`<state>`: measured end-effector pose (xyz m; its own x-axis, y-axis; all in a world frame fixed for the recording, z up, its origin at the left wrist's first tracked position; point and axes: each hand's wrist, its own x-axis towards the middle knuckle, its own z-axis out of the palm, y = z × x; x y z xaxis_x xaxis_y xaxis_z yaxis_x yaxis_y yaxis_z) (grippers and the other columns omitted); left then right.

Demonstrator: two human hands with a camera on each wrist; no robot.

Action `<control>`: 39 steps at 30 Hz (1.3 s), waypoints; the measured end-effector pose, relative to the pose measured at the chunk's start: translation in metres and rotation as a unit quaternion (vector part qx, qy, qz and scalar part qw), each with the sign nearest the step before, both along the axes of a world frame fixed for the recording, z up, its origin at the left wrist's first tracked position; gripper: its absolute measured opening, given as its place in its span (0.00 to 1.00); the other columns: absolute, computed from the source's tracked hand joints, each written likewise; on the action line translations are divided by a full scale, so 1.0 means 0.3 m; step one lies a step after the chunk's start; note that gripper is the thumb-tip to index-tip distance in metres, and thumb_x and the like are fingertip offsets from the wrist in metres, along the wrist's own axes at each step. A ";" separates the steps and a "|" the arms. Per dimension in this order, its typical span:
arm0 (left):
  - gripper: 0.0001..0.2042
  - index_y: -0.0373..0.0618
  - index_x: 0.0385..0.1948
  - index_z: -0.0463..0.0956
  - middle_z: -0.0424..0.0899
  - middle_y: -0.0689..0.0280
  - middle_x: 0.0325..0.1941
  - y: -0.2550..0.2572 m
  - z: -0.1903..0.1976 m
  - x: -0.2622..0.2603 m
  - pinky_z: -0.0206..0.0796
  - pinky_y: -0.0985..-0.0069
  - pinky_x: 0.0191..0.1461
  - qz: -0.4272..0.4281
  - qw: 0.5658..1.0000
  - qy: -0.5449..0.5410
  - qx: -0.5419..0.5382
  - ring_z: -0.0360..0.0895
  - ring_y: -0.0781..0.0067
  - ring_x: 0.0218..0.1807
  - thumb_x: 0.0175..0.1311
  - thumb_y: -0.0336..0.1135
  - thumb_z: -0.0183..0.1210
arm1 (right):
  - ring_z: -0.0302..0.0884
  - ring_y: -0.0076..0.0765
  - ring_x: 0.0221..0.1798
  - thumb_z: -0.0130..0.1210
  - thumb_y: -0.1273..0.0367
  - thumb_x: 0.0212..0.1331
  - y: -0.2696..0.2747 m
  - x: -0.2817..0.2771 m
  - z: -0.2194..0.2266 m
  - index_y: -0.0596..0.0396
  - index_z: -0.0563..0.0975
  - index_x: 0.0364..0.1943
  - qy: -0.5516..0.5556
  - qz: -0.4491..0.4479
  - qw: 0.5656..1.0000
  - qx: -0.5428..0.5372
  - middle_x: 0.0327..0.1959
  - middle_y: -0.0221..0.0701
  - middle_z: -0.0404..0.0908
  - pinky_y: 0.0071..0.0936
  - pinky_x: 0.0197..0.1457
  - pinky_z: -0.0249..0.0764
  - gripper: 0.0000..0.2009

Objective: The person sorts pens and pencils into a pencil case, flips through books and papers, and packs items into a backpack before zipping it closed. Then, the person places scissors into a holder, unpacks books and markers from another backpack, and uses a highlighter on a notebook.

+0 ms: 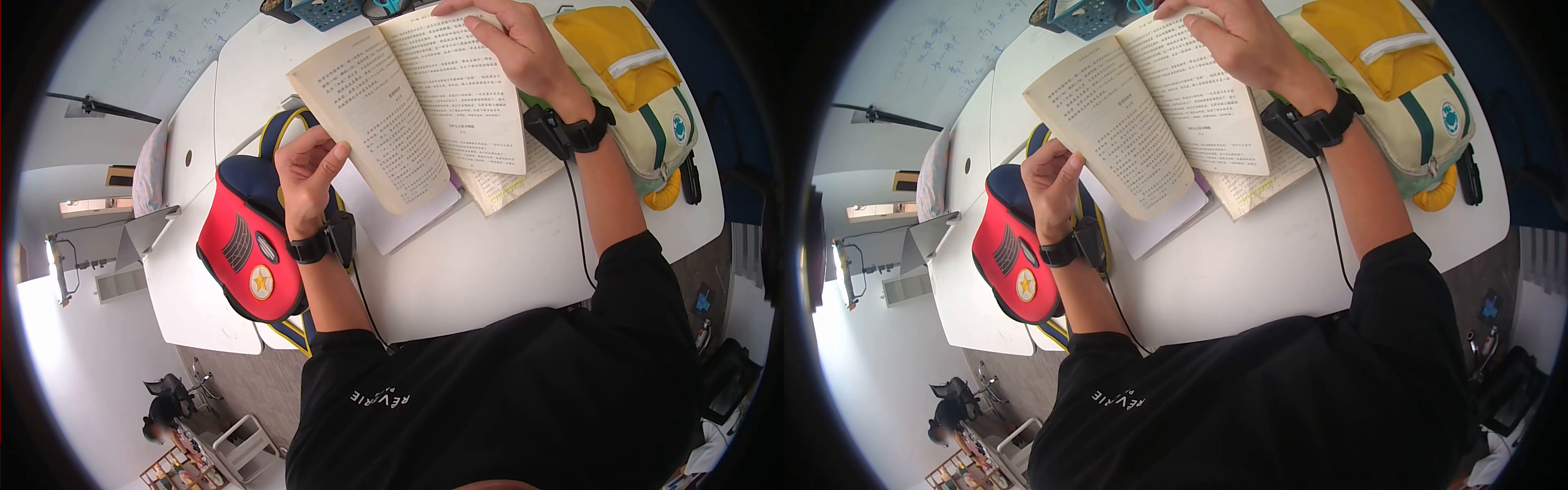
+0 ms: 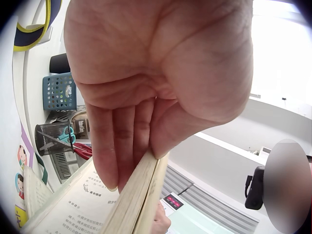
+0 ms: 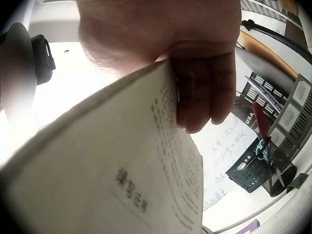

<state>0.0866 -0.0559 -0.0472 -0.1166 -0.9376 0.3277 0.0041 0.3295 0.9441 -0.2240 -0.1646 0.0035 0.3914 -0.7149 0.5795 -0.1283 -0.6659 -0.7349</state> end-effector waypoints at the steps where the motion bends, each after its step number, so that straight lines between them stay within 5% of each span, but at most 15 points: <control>1: 0.12 0.29 0.48 0.80 0.85 0.65 0.35 -0.001 -0.001 0.001 0.63 0.84 0.36 -0.002 1.000 0.001 0.000 0.76 0.82 0.34 0.63 0.23 0.63 | 0.83 0.40 0.42 0.46 0.73 0.59 0.005 0.000 0.005 0.66 0.78 0.46 0.005 -0.005 1.000 0.002 0.39 0.48 0.84 0.31 0.49 0.74 0.15; 18: 0.12 0.29 0.48 0.80 0.85 0.65 0.37 0.003 0.006 -0.003 0.66 0.83 0.39 -0.004 1.000 0.001 -0.003 0.78 0.81 0.36 0.64 0.22 0.62 | 0.82 0.36 0.43 0.41 0.60 0.72 0.021 0.008 0.013 0.66 0.77 0.48 -0.085 0.065 0.994 0.031 0.39 0.44 0.84 0.29 0.47 0.74 0.20; 23: 0.12 0.29 0.48 0.80 0.85 0.64 0.37 0.004 0.008 -0.006 0.65 0.83 0.39 -0.002 1.000 0.003 -0.004 0.77 0.80 0.36 0.64 0.22 0.62 | 0.82 0.38 0.49 0.48 0.75 0.58 0.016 0.012 0.011 0.65 0.73 0.56 -0.021 0.012 0.999 -0.026 0.44 0.45 0.84 0.31 0.53 0.74 0.19; 30: 0.12 0.29 0.48 0.79 0.85 0.64 0.36 0.003 0.006 -0.004 0.65 0.83 0.38 0.000 1.000 -0.002 -0.001 0.77 0.80 0.36 0.64 0.23 0.62 | 0.82 0.40 0.51 0.46 0.77 0.51 0.041 0.022 0.035 0.63 0.73 0.56 -0.045 -0.009 0.998 -0.044 0.46 0.46 0.83 0.31 0.57 0.73 0.23; 33: 0.12 0.29 0.48 0.79 0.85 0.64 0.37 0.003 0.007 -0.004 0.65 0.83 0.39 0.000 1.000 -0.002 0.002 0.77 0.80 0.36 0.64 0.23 0.62 | 0.83 0.36 0.42 0.45 0.77 0.52 0.012 0.017 0.018 0.64 0.77 0.51 -0.028 0.000 0.995 -0.093 0.40 0.45 0.84 0.29 0.48 0.75 0.20; 35: 0.12 0.29 0.48 0.79 0.85 0.64 0.37 0.006 0.011 -0.008 0.66 0.83 0.39 0.000 1.000 -0.002 0.004 0.78 0.80 0.36 0.64 0.23 0.62 | 0.80 0.32 0.31 0.45 0.77 0.52 0.049 -0.005 0.058 0.65 0.79 0.46 0.082 -0.049 0.990 0.107 0.33 0.44 0.84 0.27 0.36 0.73 0.17; 39: 0.12 0.29 0.48 0.79 0.86 0.63 0.37 0.006 0.013 -0.010 0.66 0.83 0.39 -0.002 1.000 0.002 0.003 0.78 0.79 0.37 0.64 0.22 0.62 | 0.75 0.29 0.23 0.46 0.76 0.54 0.038 0.004 0.034 0.65 0.80 0.45 -0.001 -0.023 1.000 0.009 0.28 0.42 0.84 0.27 0.28 0.68 0.16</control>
<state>0.0837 -0.0541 -0.0434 -0.1202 -0.9391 0.3220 0.0087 0.3234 0.9462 -0.2227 -0.1534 0.0136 0.3571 -0.7428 0.5663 -0.1568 -0.6454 -0.7476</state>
